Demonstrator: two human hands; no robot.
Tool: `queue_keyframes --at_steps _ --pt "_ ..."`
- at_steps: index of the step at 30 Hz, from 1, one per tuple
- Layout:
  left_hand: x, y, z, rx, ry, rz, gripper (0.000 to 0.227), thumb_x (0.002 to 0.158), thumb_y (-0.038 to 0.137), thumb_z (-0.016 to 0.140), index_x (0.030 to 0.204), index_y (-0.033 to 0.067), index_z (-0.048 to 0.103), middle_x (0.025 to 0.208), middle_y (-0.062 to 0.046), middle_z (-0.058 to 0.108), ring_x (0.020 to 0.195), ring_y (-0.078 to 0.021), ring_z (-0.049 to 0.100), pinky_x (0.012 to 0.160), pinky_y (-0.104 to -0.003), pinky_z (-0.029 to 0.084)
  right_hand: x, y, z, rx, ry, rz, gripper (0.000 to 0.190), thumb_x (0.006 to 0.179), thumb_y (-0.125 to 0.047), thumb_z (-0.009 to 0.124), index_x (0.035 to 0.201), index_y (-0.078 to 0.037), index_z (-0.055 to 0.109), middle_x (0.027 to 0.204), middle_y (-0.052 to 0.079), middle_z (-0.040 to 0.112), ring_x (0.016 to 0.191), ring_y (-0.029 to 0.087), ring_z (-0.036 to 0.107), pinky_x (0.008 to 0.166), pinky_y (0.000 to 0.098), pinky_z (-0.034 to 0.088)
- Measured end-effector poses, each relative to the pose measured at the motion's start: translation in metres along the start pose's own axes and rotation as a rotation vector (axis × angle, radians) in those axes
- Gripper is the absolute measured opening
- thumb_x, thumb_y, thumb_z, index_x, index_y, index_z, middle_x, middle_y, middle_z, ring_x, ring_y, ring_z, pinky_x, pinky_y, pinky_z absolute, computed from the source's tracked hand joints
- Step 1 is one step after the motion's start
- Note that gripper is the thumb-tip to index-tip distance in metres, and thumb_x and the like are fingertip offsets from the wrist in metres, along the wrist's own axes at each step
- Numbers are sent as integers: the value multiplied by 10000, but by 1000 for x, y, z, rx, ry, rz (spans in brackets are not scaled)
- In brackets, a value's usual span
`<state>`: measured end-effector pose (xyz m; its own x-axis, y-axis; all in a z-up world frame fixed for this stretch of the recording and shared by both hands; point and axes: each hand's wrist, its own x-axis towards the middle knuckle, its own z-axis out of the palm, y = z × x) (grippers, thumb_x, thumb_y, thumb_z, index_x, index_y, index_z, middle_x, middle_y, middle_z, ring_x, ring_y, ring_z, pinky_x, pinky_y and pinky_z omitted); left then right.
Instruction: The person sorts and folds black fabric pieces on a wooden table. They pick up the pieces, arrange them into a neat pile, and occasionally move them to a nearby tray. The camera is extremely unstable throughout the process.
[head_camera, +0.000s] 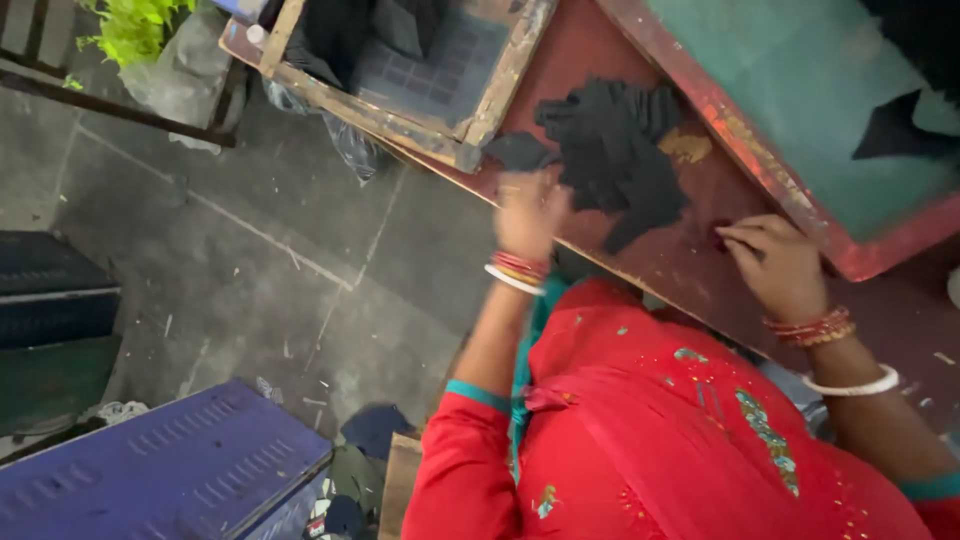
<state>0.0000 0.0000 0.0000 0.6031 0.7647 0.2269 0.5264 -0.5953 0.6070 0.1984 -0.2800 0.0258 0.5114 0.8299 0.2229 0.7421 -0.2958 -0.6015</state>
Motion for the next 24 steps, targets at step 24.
queue_keyframes --at_steps 24 --pt "-51 6 31 -188 19 92 364 789 210 803 1082 23 696 1131 -191 659 1102 -399 635 1001 -482 512 -3 5 15 -86 -19 -118 185 948 -49 705 1119 -86 765 1096 102 692 1017 304 685 905 394 561"
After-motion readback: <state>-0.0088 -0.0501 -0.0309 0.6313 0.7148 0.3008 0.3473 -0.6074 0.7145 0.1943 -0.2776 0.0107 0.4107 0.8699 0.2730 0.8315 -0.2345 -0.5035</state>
